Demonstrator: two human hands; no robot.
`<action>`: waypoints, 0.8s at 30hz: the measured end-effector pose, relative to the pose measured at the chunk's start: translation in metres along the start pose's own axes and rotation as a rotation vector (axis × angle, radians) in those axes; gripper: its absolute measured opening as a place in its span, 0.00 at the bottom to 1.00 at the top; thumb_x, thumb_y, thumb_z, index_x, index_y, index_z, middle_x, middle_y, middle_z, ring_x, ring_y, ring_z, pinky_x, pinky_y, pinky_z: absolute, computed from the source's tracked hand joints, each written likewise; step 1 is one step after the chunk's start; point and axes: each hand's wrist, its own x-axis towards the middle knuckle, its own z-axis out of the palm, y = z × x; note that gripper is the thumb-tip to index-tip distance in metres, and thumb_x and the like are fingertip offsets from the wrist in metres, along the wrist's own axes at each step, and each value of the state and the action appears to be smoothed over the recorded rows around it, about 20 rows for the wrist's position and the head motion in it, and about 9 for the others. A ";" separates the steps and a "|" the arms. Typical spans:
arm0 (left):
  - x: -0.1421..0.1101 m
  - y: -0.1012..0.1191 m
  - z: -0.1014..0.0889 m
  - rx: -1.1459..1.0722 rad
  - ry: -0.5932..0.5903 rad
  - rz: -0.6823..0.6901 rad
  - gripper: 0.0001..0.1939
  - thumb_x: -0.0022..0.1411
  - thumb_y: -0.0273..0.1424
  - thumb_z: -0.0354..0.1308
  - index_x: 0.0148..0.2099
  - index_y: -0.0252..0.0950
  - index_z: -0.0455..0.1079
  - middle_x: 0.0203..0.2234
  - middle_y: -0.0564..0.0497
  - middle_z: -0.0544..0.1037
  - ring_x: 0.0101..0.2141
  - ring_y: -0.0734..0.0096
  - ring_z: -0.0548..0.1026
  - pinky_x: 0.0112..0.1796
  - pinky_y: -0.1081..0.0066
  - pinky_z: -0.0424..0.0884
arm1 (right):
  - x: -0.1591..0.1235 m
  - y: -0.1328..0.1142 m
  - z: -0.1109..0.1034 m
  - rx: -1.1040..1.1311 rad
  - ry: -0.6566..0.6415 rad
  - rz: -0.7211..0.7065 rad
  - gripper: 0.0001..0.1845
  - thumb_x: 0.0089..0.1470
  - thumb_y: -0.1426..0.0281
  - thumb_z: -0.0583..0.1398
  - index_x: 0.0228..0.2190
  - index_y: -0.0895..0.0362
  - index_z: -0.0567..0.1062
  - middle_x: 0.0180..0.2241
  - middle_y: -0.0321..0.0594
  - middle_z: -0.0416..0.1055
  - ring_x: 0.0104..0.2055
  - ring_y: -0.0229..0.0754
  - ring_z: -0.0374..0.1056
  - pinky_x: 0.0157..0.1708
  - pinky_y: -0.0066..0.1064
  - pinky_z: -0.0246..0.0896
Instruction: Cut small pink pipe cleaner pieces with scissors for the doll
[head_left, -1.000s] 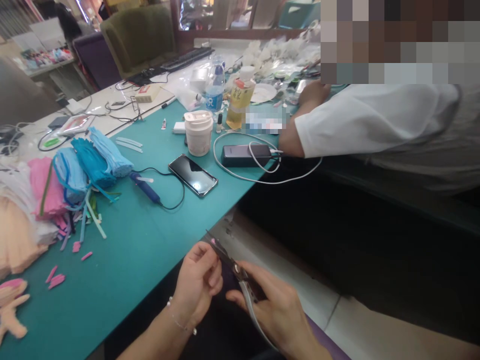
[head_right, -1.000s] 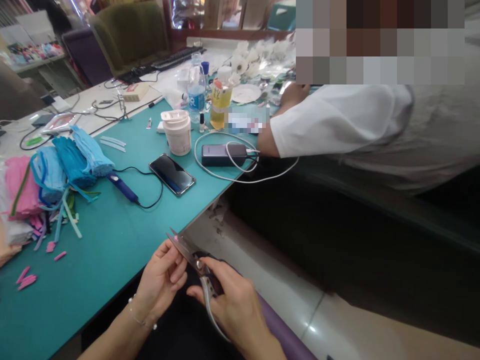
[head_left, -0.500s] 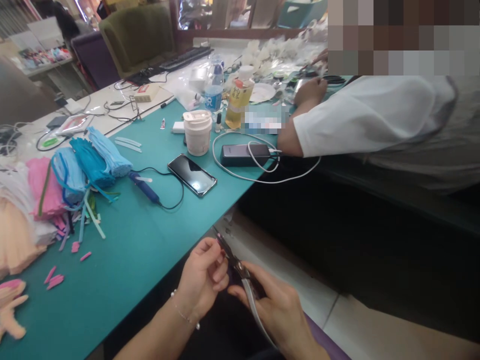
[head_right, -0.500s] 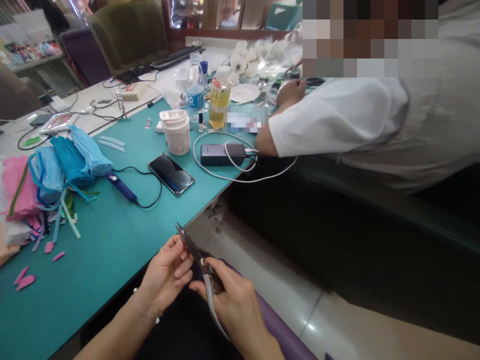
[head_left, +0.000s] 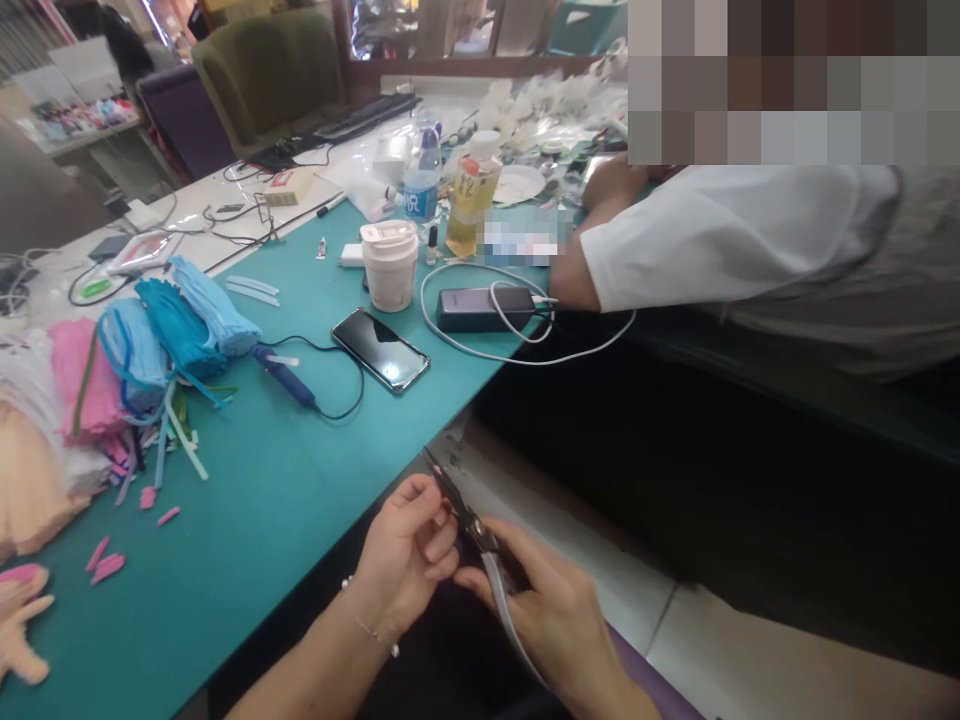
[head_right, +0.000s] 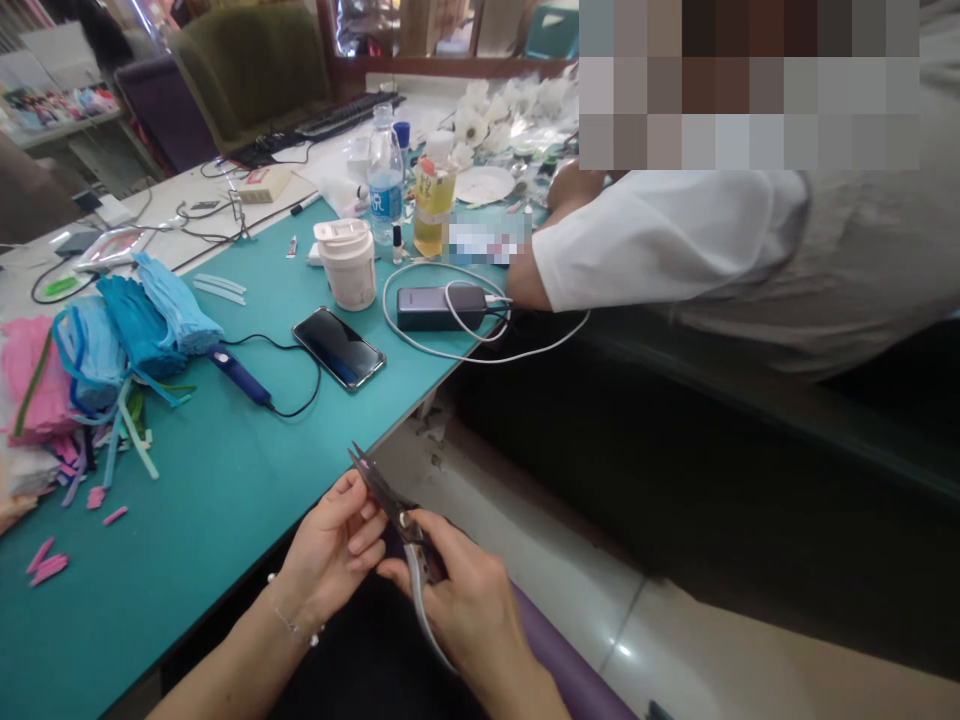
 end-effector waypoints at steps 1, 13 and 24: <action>0.000 0.000 0.000 0.000 -0.004 -0.004 0.27 0.39 0.37 0.75 0.26 0.35 0.58 0.17 0.62 0.62 0.12 0.89 0.54 0.12 0.84 0.44 | -0.001 0.000 0.001 0.012 -0.002 0.012 0.24 0.60 0.49 0.54 0.37 0.56 0.75 0.24 0.40 0.78 0.21 0.39 0.74 0.25 0.25 0.71; 0.003 0.005 0.006 0.053 0.020 0.022 0.28 0.38 0.38 0.76 0.26 0.36 0.57 0.17 0.62 0.61 0.12 0.89 0.53 0.12 0.83 0.44 | -0.013 0.019 0.001 0.051 -0.065 0.174 0.31 0.53 0.41 0.54 0.38 0.54 0.76 0.19 0.34 0.74 0.16 0.39 0.67 0.17 0.27 0.64; 0.004 0.004 0.000 0.026 -0.044 -0.044 0.28 0.39 0.37 0.76 0.25 0.35 0.57 0.17 0.62 0.62 0.12 0.89 0.54 0.12 0.84 0.44 | -0.002 0.009 -0.003 0.007 -0.007 0.031 0.29 0.56 0.43 0.53 0.39 0.56 0.74 0.24 0.39 0.77 0.20 0.39 0.72 0.20 0.26 0.67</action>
